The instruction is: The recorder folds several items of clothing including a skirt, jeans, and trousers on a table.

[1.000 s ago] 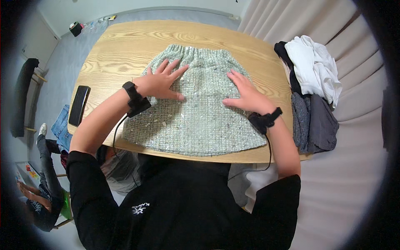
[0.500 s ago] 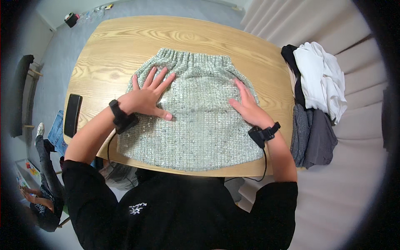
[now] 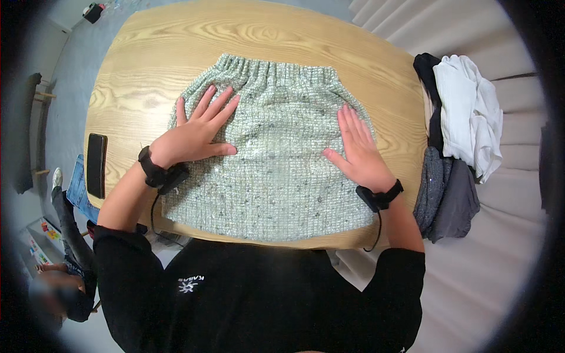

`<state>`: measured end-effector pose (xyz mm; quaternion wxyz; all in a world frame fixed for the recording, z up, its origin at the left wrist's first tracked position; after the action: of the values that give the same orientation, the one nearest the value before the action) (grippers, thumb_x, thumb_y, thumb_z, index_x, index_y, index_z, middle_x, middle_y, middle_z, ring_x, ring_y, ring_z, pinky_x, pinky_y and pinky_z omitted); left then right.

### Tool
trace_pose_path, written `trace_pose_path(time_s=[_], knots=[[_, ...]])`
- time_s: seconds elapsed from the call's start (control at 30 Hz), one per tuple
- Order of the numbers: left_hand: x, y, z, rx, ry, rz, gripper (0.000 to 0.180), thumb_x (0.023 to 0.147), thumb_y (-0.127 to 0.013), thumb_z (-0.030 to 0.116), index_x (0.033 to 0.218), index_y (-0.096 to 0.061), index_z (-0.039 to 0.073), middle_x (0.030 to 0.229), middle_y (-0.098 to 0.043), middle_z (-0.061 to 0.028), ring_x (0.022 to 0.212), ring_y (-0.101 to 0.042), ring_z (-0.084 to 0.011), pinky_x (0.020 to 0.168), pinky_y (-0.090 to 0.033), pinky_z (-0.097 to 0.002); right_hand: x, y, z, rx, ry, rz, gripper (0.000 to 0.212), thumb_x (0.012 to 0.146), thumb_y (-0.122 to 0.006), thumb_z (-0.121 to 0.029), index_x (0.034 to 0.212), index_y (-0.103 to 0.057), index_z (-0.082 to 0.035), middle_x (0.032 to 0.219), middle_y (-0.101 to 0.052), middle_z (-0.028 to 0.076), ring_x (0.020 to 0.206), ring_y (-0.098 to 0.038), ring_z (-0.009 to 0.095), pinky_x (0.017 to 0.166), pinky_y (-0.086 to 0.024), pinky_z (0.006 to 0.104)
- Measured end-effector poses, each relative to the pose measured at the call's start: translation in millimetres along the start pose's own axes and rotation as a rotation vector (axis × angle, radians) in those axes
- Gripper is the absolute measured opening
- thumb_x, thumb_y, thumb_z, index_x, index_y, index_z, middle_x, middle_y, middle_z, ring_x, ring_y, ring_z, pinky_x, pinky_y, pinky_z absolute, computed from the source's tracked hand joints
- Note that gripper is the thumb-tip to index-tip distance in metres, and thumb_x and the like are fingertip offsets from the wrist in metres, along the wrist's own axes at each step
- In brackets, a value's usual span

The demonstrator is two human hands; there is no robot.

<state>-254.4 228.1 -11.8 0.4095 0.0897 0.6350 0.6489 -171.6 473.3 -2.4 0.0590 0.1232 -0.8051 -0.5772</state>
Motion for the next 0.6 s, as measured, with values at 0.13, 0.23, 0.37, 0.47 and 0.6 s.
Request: trace_pose_path(time_s=[0.13,0.23,0.37,0.47,0.6], knots=[[-1.7,27.5,26.6,0.072,-0.049,0.099,0.1,0.075,-0.068,0.052,0.15,-0.011,0.018,0.156,-0.01,-0.0057,0.143,-0.007,-0.0315,0.108,-0.011,-0.0644,14.4,24.0,-27.6,-0.001,0.095,-0.037,0.079,0.088,-0.058,-0.039,0.144,-0.021,0.003,0.149,-0.023,0.023,0.14,-0.019,0.036,0.113,-0.018,0.0457],[1.6,31.3,52.8,0.014,-0.236,0.224,0.098,0.075,-0.068,0.052,0.149,-0.014,0.016,0.155,-0.013,-0.0083,0.143,-0.01,-0.0321,0.11,-0.014,-0.0608,26.6,24.6,-57.1,0.059,0.218,-0.064,0.079,0.087,-0.059,-0.041,0.143,-0.024,0.002,0.149,-0.025,0.021,0.14,-0.02,0.036,0.112,-0.018,0.0471],[10.0,1.4,73.3,-0.001,-0.377,0.225,0.099,0.075,-0.059,0.064,0.149,-0.015,0.016,0.155,-0.013,-0.0108,0.143,-0.01,-0.0336,0.111,-0.014,-0.0586,33.4,-6.3,-72.4,-0.006,0.308,-0.055,0.081,0.085,-0.06,-0.045,0.143,-0.025,0.0,0.149,-0.026,0.019,0.139,-0.021,0.035,0.112,-0.018,0.0477],[13.6,-5.9,70.2,0.094,-0.338,0.202,0.102,0.072,-0.053,0.073,0.15,-0.014,0.019,0.155,-0.013,-0.0103,0.143,-0.008,-0.0346,0.111,-0.012,-0.0593,32.6,-14.2,-70.7,-0.039,0.325,-0.019,0.083,0.084,-0.059,-0.049,0.144,-0.026,-0.002,0.149,-0.027,0.017,0.139,-0.022,0.034,0.113,-0.017,0.0471],[11.3,-8.8,64.2,0.111,-0.296,0.176,0.1,0.071,-0.052,0.074,0.149,-0.016,0.024,0.155,-0.012,-0.0099,0.143,-0.008,-0.0337,0.11,-0.012,-0.0607,28.5,-14.1,-65.4,-0.032,0.312,-0.054,0.08,0.084,-0.058,-0.051,0.144,-0.027,-0.007,0.15,-0.028,0.013,0.139,-0.022,0.033,0.113,-0.018,0.0459]])
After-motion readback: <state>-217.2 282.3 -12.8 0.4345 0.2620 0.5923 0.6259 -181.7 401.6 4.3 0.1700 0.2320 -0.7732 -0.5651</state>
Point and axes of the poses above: each hand's wrist, its own x-axis towards the middle knuckle, its own y-axis out of the back of the hand, z = x × y, the point moved 10 cm from there along x, towards the middle knuckle
